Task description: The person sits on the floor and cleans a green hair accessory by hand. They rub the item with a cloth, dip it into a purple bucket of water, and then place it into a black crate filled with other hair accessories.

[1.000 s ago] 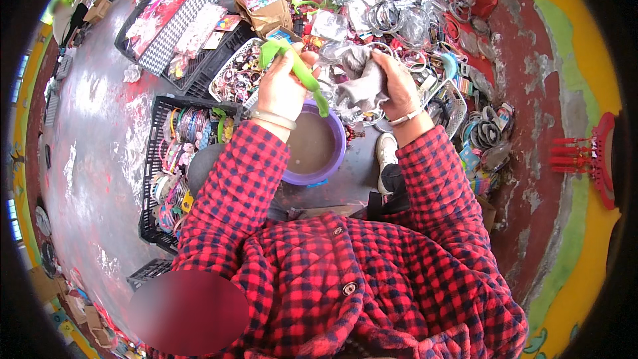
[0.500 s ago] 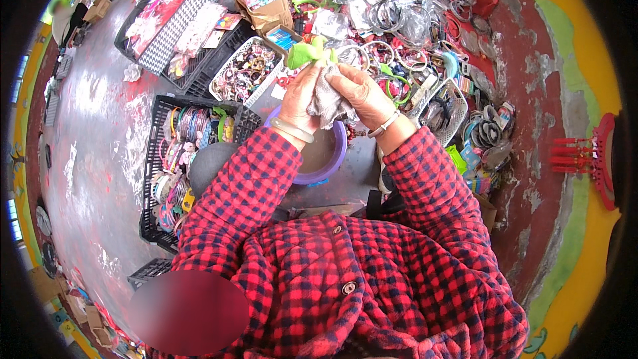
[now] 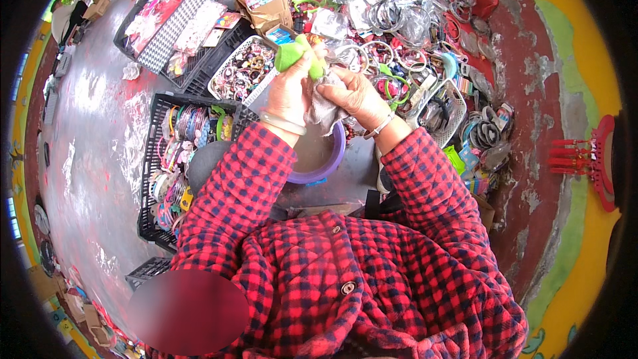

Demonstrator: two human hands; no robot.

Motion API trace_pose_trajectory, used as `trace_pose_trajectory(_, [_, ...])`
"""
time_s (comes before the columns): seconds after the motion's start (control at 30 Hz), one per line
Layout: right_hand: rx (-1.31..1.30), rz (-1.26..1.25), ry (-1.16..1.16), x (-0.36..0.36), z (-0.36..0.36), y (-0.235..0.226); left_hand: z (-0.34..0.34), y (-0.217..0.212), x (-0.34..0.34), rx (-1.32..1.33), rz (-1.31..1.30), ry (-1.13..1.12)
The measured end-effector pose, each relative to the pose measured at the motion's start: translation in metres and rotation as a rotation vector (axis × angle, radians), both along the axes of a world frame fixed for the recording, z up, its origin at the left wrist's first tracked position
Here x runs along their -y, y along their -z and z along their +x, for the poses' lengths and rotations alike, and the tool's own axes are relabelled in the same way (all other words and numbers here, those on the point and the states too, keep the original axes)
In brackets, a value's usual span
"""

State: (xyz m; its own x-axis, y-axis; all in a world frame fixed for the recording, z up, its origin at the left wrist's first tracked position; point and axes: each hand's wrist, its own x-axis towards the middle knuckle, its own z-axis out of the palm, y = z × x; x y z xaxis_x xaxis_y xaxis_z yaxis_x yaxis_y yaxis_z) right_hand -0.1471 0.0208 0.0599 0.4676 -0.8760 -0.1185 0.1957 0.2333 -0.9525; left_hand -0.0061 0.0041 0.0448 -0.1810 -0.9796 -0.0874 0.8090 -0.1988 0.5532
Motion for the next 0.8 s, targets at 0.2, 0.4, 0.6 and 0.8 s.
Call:
trace_pose_trajectory(0.2, [-0.243,-0.153,-0.058,-0.007,0.0,-0.007,0.028,-0.021,0.008,-0.029,0.095,0.048])
trace_pose_trajectory(0.4, [-0.494,-0.562,0.101,-0.004,-0.003,0.002,0.019,-0.009,0.003,0.176,-0.034,0.167])
trace_pose_trajectory(0.6, [-0.38,-0.325,0.066,-0.002,-0.006,0.005,0.006,-0.003,-0.009,0.431,-0.155,0.145])
trace_pose_trajectory(0.8, [0.197,0.098,0.037,-0.001,-0.019,0.001,0.014,-0.02,-0.001,0.148,0.012,-0.041])
